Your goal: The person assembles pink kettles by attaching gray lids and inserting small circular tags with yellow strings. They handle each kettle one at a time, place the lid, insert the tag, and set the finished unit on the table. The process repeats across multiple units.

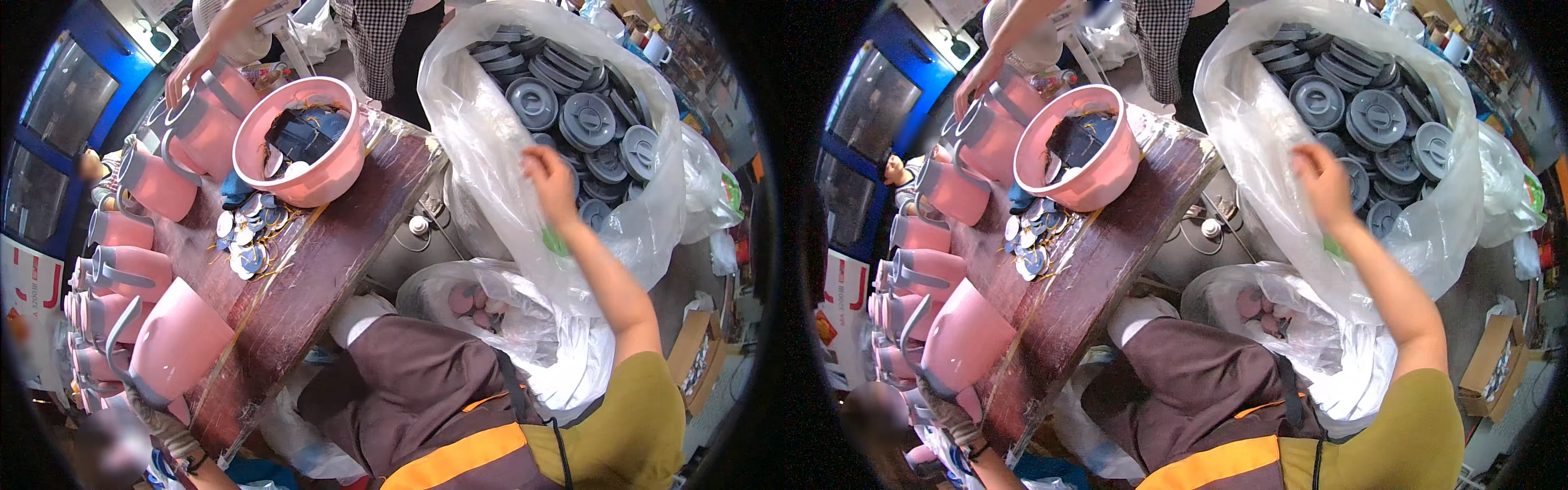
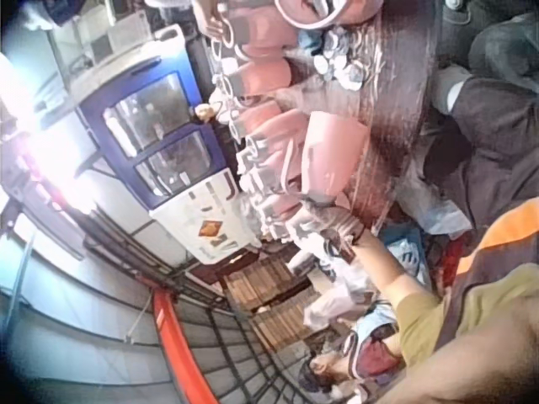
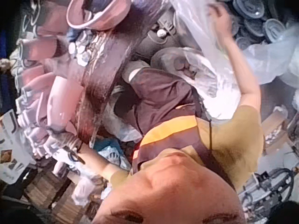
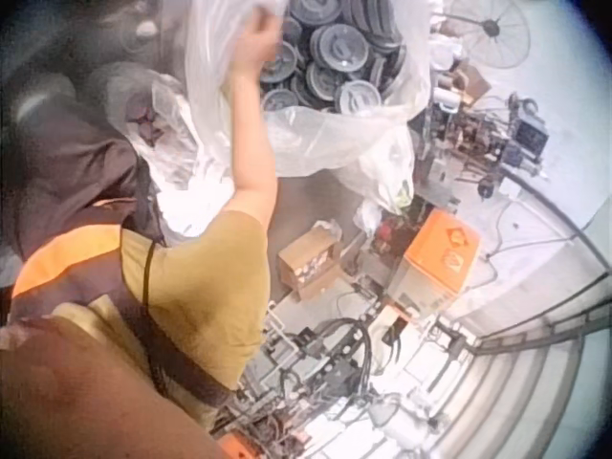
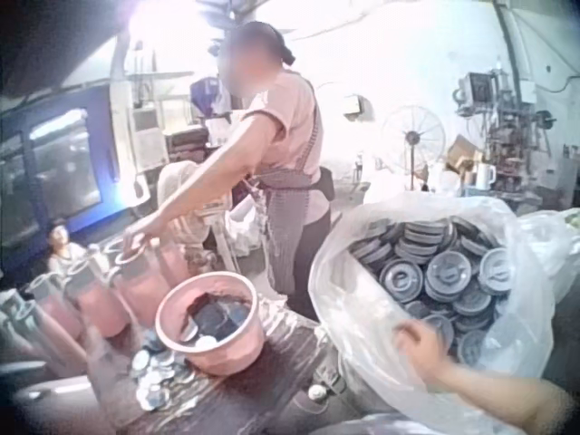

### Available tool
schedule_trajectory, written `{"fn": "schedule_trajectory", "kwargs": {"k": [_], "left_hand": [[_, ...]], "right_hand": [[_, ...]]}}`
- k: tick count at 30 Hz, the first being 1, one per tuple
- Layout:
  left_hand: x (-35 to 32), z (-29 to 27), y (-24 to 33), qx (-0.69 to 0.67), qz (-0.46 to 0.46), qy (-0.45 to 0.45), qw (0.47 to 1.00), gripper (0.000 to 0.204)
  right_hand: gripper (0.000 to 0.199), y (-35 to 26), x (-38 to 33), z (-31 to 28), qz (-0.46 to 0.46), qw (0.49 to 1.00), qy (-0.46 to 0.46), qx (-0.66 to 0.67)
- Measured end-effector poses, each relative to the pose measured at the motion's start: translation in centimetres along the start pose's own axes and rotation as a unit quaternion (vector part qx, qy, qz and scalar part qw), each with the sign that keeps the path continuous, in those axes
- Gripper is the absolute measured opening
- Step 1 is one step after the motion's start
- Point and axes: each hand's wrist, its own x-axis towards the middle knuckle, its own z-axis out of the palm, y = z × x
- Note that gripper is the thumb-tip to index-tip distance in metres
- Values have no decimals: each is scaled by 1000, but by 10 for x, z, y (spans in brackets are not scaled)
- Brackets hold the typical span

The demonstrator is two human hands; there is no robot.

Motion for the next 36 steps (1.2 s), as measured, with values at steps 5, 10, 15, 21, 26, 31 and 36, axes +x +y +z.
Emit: {"fn": "schedule_trajectory", "kwargs": {"k": [5,10,15,21,26,31,36], "left_hand": [[-63,33,3,-104,-24,-10,994,45],[-124,76,57,-326,-115,15,938,34],[-158,97,67,-405,-234,73,881,37],[-183,97,83,-466,-305,57,828,37],[-189,95,90,-470,-313,51,824,38],[-185,109,92,-473,-326,40,818,40],[-183,114,107,-492,-335,37,803,43]], "right_hand": [[44,130,78,-85,3,883,52,-466],[61,132,104,-104,-27,787,-29,-616],[73,179,128,-127,81,747,-34,-659],[78,236,171,-181,118,800,89,-582],[86,246,157,-206,164,817,37,-552],[69,258,141,-227,44,740,65,-668],[56,219,141,-195,149,862,114,-471]]}}
